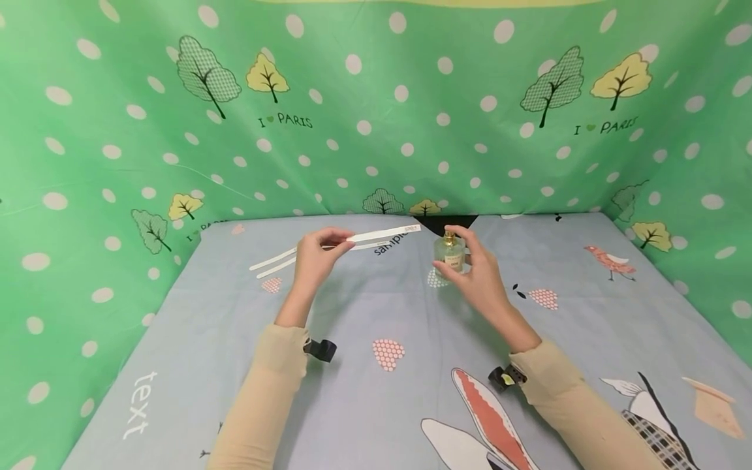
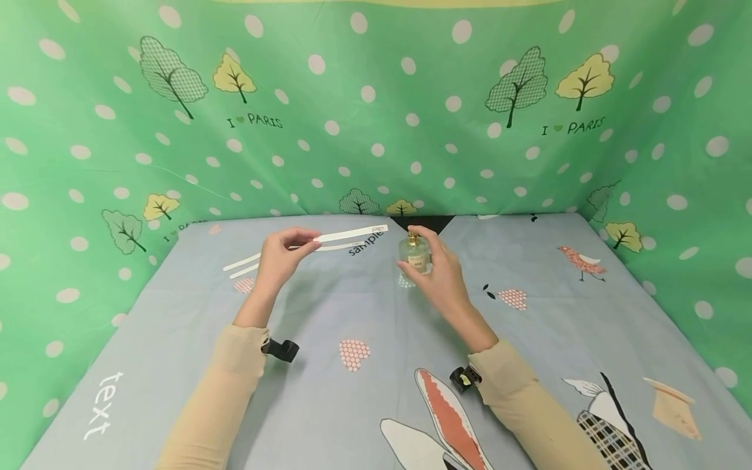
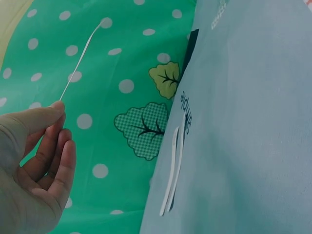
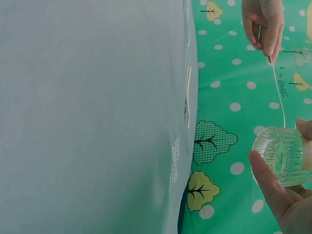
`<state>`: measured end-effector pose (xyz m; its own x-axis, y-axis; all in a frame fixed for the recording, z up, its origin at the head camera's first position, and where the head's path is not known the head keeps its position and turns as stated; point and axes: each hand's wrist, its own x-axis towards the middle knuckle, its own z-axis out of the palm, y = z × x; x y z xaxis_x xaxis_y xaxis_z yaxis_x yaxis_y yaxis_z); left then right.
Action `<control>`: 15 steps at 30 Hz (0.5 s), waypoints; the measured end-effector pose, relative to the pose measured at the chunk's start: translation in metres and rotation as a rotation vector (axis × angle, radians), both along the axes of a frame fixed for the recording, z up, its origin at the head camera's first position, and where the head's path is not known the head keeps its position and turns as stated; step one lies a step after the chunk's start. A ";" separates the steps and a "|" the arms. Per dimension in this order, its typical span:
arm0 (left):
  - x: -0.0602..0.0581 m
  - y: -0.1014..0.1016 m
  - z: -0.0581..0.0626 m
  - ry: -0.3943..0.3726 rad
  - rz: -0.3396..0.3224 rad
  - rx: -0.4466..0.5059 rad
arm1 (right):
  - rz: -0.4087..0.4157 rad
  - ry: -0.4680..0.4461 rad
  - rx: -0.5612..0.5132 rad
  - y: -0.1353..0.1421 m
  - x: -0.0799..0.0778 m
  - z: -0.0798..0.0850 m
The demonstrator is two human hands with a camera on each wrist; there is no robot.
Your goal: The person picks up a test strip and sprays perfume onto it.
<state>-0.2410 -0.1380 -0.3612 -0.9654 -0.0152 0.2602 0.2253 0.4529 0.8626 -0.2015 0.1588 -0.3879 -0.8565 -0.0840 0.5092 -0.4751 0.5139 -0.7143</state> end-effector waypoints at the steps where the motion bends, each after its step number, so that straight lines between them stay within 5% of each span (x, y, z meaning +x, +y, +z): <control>1: 0.000 -0.001 0.000 0.000 0.001 0.002 | 0.000 0.002 0.000 0.000 0.000 0.000; 15: -0.001 -0.013 0.000 0.003 0.021 -0.006 | 0.006 -0.018 -0.002 0.000 0.005 0.004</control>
